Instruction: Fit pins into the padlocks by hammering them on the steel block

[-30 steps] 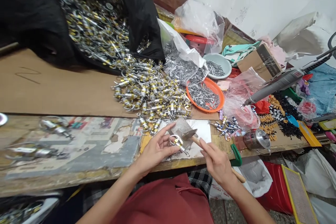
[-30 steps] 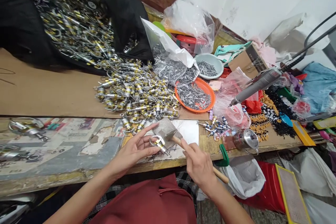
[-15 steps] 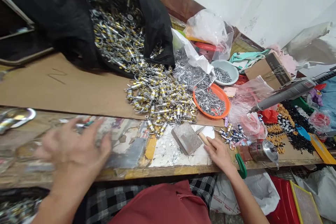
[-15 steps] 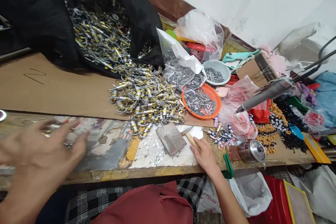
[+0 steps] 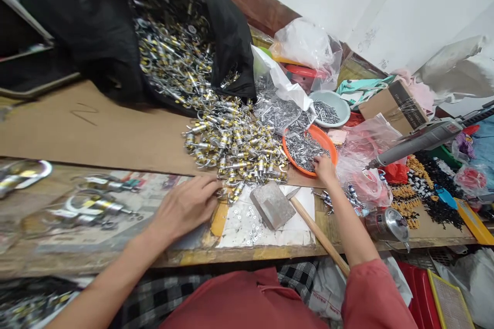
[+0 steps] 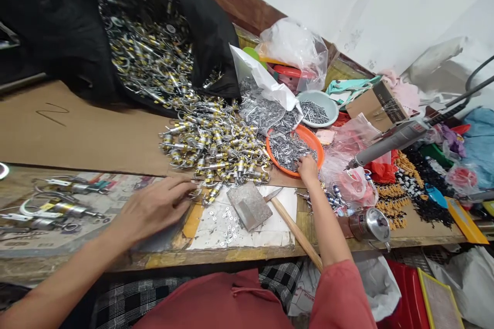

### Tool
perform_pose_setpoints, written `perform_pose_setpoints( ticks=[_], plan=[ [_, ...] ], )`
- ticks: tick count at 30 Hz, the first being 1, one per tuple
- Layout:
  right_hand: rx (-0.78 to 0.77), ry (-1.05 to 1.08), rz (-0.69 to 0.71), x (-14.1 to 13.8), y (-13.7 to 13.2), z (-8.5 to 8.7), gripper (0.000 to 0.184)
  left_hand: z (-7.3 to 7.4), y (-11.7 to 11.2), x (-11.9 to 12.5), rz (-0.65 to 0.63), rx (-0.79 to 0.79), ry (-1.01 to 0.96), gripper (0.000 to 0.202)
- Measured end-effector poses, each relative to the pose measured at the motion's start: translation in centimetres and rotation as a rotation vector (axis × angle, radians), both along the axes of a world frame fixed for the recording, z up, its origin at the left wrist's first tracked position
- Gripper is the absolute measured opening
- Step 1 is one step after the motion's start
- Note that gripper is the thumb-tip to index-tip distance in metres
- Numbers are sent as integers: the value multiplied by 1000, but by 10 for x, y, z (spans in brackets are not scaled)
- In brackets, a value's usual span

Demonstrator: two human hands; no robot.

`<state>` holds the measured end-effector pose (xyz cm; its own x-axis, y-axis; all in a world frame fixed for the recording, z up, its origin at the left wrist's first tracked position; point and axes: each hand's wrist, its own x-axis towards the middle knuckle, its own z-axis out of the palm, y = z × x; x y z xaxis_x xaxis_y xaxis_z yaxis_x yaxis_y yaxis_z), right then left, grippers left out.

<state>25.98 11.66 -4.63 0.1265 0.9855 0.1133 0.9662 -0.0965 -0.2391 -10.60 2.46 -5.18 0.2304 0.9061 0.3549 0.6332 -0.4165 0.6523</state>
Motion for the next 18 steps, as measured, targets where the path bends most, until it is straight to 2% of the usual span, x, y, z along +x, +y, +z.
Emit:
perform_pose_setpoints(
  ticks=[2, 4, 6, 8, 10, 12, 15, 18],
  plan=[
    [5, 1, -6, -5, -1, -3, 16, 11, -7, 4, 68, -59, -180, 18],
    [22, 15, -11, -7, -4, -4, 17, 23, -16, 14, 156, -195, -486, 23],
    [51, 41, -18, -6, -8, -2, 17, 33, -26, 30, 65, -429, -777, 27],
    [94, 77, -28, -5, -11, 3, 18, 37, -36, 48, -39, -639, -929, 30],
    [154, 124, -34, -8, -16, 10, 22, 33, -44, 65, -83, -747, -933, 24],
    [210, 187, -30, -17, -25, 17, 26, 26, -49, 77, -85, -764, -891, 25],
    [229, 303, 36, -43, -52, 25, 25, 18, -52, 86, -54, -619, -792, 22],
    [192, 439, 206, -78, -92, 29, 20, 16, -52, 87, -31, -458, -708, 15]
  ],
)
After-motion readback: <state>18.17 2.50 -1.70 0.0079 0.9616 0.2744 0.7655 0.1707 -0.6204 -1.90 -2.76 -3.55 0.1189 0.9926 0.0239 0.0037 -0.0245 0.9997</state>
